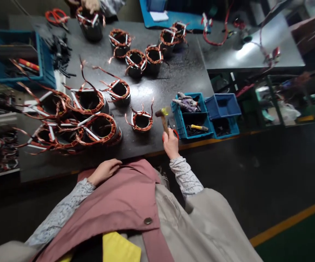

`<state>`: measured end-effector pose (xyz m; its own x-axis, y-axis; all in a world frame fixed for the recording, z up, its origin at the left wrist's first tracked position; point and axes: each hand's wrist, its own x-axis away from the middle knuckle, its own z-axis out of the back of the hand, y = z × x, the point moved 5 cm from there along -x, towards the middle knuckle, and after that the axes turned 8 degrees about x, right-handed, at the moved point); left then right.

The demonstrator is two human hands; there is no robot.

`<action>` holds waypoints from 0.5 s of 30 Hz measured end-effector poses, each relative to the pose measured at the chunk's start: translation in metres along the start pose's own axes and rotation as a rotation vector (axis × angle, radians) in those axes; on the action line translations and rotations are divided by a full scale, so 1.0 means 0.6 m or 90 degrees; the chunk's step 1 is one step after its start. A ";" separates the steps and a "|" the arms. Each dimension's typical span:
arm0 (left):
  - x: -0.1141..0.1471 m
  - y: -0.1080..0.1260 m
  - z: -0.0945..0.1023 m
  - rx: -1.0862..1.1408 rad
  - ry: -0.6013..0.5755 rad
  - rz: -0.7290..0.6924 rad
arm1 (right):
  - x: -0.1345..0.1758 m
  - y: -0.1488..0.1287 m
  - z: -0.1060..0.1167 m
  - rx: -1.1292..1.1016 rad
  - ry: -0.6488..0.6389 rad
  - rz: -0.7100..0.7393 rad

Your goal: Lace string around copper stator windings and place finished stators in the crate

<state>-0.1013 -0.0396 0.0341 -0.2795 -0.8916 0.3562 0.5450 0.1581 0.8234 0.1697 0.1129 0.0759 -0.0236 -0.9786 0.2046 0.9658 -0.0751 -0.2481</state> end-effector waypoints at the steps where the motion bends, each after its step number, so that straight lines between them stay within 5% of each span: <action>1: 0.003 -0.001 0.002 0.000 0.008 0.007 | -0.004 0.000 -0.001 0.007 0.011 -0.005; 5: 0.010 -0.003 0.011 0.009 0.050 0.033 | -0.014 0.001 -0.011 0.022 -0.056 0.008; 8: 0.009 0.001 0.014 0.019 0.088 0.056 | -0.030 -0.002 0.004 0.005 -0.018 0.036; 15: -0.015 0.028 -0.002 0.040 0.134 0.074 | -0.122 -0.027 0.021 -0.083 -0.042 0.189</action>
<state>-0.0888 -0.0295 0.0445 -0.0430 -0.9339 0.3550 0.5114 0.2847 0.8108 0.1594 0.1884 0.0770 0.2748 -0.9473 0.1649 0.8866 0.1833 -0.4247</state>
